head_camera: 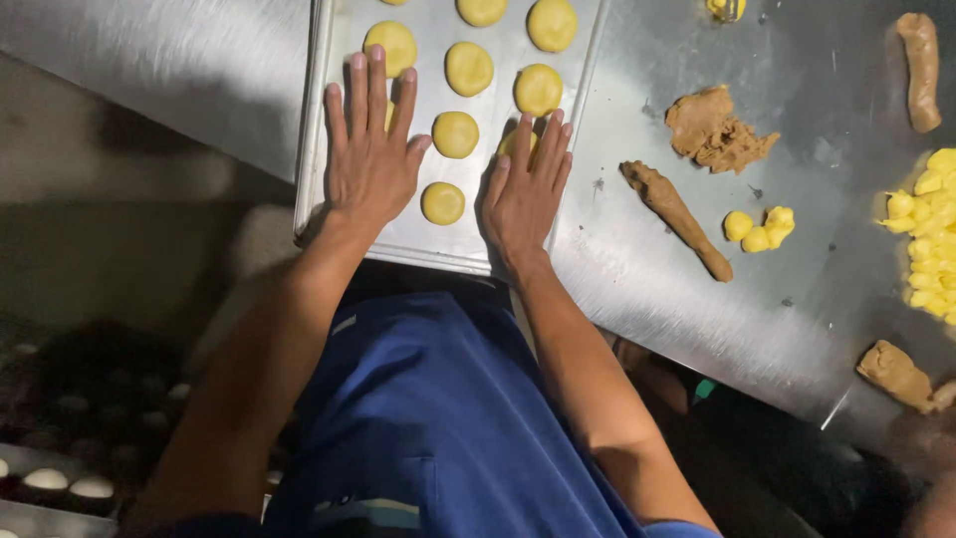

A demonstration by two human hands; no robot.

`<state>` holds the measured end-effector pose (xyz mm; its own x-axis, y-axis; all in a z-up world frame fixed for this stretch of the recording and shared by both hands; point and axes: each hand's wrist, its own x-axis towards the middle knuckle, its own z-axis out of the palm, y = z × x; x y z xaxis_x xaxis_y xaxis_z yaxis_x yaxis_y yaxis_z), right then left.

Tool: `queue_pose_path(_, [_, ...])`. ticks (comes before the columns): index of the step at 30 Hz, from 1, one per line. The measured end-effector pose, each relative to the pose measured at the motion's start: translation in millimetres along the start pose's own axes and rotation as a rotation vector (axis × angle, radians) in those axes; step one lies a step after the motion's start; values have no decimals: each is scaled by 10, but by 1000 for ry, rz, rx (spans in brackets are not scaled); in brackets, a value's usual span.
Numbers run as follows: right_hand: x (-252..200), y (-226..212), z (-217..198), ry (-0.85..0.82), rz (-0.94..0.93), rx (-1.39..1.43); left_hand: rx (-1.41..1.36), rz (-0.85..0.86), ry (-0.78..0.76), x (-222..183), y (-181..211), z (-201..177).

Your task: Filling small dough portions with paste, rolling them into balls, and arranging them on a metal baking tray.

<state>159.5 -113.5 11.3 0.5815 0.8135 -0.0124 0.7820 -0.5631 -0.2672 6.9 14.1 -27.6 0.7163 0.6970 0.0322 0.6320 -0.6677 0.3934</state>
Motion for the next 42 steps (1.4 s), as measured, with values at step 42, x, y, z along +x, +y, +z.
queue_pose_path(42, [236, 58, 101, -119, 27, -153, -123, -38, -81, 189, -231, 28])
